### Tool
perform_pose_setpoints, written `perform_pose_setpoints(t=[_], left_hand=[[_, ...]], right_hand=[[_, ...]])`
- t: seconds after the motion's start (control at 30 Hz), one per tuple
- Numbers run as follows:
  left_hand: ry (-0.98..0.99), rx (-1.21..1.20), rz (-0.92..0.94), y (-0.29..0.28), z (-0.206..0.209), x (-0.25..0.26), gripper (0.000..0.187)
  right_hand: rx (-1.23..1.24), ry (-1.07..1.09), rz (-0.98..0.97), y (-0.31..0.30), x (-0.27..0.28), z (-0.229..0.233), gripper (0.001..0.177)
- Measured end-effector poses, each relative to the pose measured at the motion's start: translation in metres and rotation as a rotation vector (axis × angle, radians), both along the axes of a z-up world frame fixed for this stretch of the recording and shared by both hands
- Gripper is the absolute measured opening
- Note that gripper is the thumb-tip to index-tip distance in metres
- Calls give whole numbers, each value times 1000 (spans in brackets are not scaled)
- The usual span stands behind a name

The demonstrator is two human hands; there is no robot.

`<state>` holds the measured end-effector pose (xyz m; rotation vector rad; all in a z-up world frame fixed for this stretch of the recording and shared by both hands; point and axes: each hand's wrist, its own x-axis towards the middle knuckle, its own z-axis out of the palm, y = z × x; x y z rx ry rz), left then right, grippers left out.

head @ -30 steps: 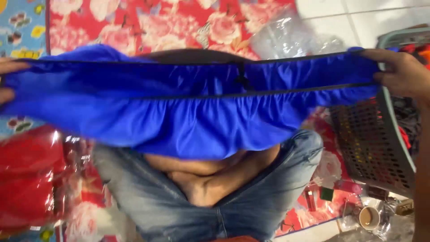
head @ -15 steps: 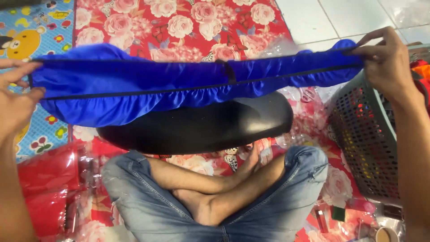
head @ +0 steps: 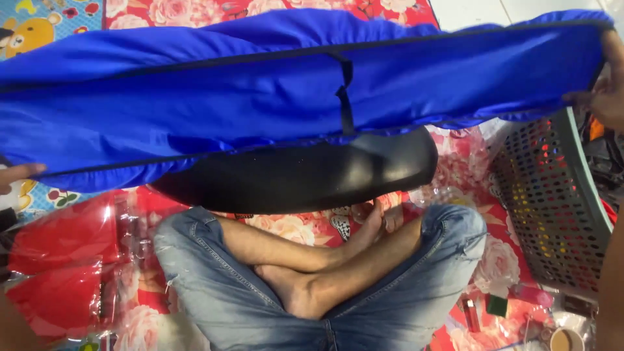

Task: Fitting a blue fabric cover onto a black motorcycle seat.

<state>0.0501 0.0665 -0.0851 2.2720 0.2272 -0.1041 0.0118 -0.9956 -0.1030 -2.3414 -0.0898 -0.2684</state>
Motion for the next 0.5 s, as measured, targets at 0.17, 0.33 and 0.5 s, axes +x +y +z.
perform_pose_setpoints(t=[0.17, 0.33, 0.5], left_hand=[[-195, 64, -130, -19, 19, -12, 119], [-90, -8, -157, -108, 89, -17, 93], [-511, 271, -221, -88, 71, 36, 49]], right_hand=[[-291, 245, -135, 95, -14, 61, 107], [-314, 543, -133, 136, 17, 73, 78], [-496, -76, 146, 152, 51, 82, 63]])
